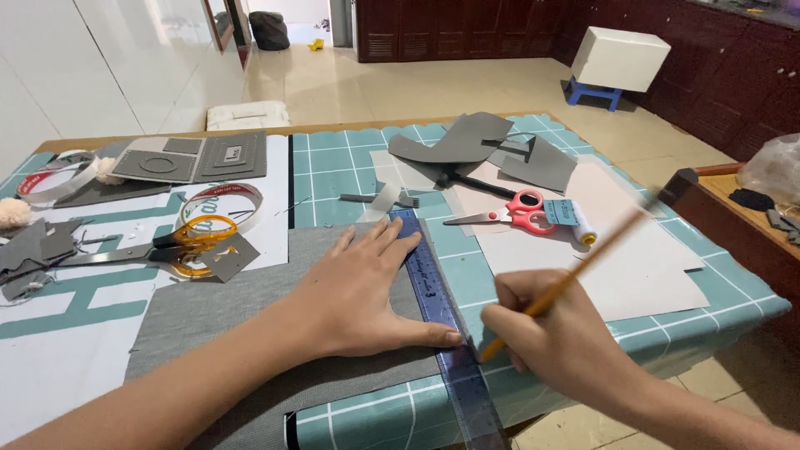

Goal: Cutting out shapes from grey synthetic leather and marking lines with a ruler and pencil for assembly.

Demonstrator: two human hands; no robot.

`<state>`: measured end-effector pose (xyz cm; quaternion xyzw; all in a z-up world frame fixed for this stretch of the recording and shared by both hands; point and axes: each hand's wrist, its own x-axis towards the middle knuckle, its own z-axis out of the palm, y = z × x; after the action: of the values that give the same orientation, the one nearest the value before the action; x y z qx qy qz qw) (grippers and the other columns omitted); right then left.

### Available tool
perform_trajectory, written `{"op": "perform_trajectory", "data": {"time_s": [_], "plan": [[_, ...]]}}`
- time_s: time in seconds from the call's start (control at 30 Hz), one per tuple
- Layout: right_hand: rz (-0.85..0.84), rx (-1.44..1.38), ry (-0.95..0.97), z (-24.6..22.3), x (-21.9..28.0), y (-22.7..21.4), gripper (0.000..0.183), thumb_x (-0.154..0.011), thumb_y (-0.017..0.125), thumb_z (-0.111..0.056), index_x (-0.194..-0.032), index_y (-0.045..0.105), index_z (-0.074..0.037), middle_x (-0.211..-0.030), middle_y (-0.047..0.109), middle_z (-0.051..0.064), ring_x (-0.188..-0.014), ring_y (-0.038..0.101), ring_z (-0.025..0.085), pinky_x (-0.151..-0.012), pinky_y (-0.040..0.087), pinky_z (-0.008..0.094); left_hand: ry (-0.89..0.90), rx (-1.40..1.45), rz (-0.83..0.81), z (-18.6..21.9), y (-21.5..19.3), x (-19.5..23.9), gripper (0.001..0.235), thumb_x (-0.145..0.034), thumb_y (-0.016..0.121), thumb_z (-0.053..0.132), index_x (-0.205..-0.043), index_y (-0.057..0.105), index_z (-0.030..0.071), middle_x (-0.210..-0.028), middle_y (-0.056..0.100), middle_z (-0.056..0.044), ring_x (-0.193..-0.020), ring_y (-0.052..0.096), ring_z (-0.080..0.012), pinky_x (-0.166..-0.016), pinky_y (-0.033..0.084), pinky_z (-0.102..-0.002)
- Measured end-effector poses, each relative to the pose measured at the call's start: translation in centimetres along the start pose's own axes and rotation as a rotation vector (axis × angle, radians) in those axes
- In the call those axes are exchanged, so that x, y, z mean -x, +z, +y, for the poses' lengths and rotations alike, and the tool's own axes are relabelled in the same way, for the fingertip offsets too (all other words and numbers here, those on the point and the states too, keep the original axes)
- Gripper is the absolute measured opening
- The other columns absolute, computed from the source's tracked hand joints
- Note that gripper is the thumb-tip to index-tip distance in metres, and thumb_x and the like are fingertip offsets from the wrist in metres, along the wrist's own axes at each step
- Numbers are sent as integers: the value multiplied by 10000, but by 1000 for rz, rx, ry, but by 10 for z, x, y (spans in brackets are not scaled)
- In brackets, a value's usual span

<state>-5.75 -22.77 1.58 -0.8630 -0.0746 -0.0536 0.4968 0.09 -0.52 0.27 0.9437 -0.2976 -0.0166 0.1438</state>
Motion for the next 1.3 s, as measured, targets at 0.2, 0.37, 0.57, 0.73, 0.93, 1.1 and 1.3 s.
{"op": "perform_trajectory", "data": {"time_s": [0.2,0.37,0.57,0.73,0.93,1.1,1.3], "plan": [[-84,59,100,-20,-45,11,452,-845,690,23,-543,367,-71,-472,412,64,-603,898,299,-362,472,277,25,-19,15,0,0,0,1347,-651,453,1005,-1602,264,70,-1675,167,-222,-1552,141,-353,-1218,38,-568],[58,115,-55,-9,-97,27,352,-726,583,-41,-528,300,-112,-451,325,23,-437,436,125,-439,346,289,-16,25,-7,2,-2,1,1298,-675,518,968,-1615,253,113,-1692,131,-189,-1565,88,-333,-1223,-3,-552],[164,133,-237,11,-136,44,332,-808,632,-78,-569,402,-100,-523,380,23,-542,474,134,-498,446,282,-19,6,-35,5,-6,2,1316,-684,500,975,-1610,238,76,-1698,136,-176,-1569,83,-325,-1223,-2,-562],[244,-26,-303,19,-138,46,335,-970,634,-174,-662,530,-94,-580,613,78,-518,541,131,-449,394,273,-9,-2,-9,2,-2,1,1322,-676,507,983,-1609,250,83,-1691,140,-193,-1563,98,-329,-1225,2,-539],[138,-376,-52,5,-139,39,584,-989,427,-506,-908,713,-3,-754,780,196,-614,740,239,-537,549,275,-48,36,-147,-5,-30,15,1317,-657,646,903,-1634,216,132,-1721,73,-155,-1576,64,-321,-1224,48,-510],[90,-333,-88,7,-141,41,502,-1004,496,-427,-899,747,-4,-850,807,171,-701,778,233,-604,599,282,22,87,-131,-15,-60,14,1132,-668,669,824,-1544,468,135,-1683,263,-159,-1500,337,-336,-1172,264,-493],[108,-446,13,1,-135,42,462,-1097,409,-376,-1034,691,-15,-898,765,241,-754,759,268,-666,618,334,-252,42,164,-41,-65,-35,670,-906,598,585,-1291,675,42,-1191,743,-190,-1139,713,-384,-887,599,-486]]}}
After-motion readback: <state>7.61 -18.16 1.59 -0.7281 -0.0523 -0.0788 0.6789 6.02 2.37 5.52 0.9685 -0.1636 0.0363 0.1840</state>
